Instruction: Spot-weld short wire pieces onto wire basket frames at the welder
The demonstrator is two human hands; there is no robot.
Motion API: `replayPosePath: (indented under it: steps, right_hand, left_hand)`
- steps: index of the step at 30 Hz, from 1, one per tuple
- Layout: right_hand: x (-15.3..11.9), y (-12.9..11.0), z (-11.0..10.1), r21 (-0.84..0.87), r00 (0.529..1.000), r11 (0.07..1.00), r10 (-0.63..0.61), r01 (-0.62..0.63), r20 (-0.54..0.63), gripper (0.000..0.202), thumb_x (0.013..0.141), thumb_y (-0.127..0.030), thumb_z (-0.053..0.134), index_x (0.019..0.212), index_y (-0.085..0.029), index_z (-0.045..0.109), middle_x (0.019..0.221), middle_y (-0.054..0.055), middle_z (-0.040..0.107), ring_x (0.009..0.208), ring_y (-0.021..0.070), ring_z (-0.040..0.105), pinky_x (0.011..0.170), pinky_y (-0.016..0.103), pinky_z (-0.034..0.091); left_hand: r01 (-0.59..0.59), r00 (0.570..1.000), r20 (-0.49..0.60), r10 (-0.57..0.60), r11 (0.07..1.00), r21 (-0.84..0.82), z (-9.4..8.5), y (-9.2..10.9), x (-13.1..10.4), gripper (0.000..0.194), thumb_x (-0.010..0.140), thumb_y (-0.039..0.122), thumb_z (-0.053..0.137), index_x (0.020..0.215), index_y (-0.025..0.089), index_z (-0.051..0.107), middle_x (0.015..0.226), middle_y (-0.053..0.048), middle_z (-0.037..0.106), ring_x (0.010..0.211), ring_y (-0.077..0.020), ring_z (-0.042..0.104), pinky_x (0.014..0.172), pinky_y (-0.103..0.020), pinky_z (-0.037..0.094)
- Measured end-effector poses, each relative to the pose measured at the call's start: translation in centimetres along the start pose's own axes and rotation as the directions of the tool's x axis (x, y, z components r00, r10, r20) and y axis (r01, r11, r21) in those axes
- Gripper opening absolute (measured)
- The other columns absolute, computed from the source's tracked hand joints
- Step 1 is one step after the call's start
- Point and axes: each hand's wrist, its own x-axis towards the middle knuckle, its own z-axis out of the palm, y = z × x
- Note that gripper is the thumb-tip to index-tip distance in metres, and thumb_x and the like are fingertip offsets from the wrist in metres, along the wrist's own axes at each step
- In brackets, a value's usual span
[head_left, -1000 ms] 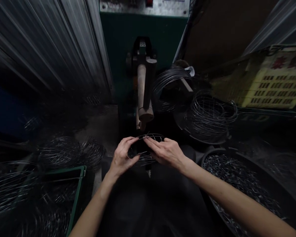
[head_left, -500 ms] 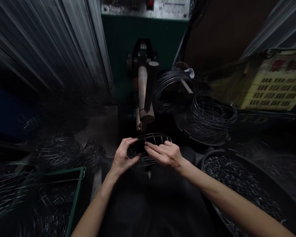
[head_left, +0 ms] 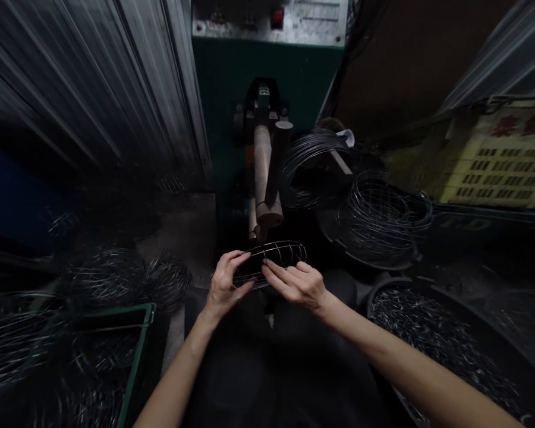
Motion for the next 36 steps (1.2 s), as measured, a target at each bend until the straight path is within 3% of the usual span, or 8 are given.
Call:
replayPosePath:
  steps: [13, 27, 36]
  right_hand:
    - [-0.8, -0.2, 0.7, 0.034, 1.000, 0.999, 0.004, -0.006, 0.031, 0.018, 0.087, -0.012, 0.057, 0.101, -0.017, 0.067, 0.112, 0.006, 0.067, 0.055, 0.0079, 0.048, 0.053, 0.027, 0.033]
    - [-0.4, 0.6, 2.6, -0.045, 0.999, 0.999, 0.003, -0.005, -0.043, 0.021, 0.089, -0.011, 0.051, 0.099, -0.018, 0.068, 0.111, 0.005, 0.067, 0.054, 0.0091, 0.046, 0.055, 0.028, 0.032]
    - [-0.2, 0.1, 3.4, -0.043, 0.999, 0.998, 0.038, -0.039, -0.010, 0.022, 0.089, -0.014, 0.052, 0.104, -0.019, 0.068, 0.112, 0.003, 0.067, 0.055, 0.0085, 0.048, 0.054, 0.029, 0.035]
  left_hand:
    - [0.036, 0.999, 0.023, -0.036, 0.999, -0.009, 0.4, -0.7, -0.4, 0.053, 0.076, 0.022, 0.067, 0.125, 0.023, 0.046, 0.115, -0.010, 0.053, 0.109, -0.0236, 0.054, 0.091, -0.043, 0.051]
    - [-0.020, 1.000, 0.012, 0.020, 1.000, 0.016, 0.8, -3.2, 1.1, 0.052, 0.076, 0.024, 0.067, 0.124, 0.022, 0.049, 0.117, -0.010, 0.054, 0.111, -0.0226, 0.053, 0.093, -0.042, 0.048]
    - [-0.034, 0.996, 0.082, 0.031, 0.999, 0.035, -0.1, -3.3, 1.1, 0.057, 0.077, 0.025, 0.066, 0.129, 0.024, 0.042, 0.121, -0.010, 0.051, 0.115, -0.0239, 0.050, 0.097, -0.045, 0.045]
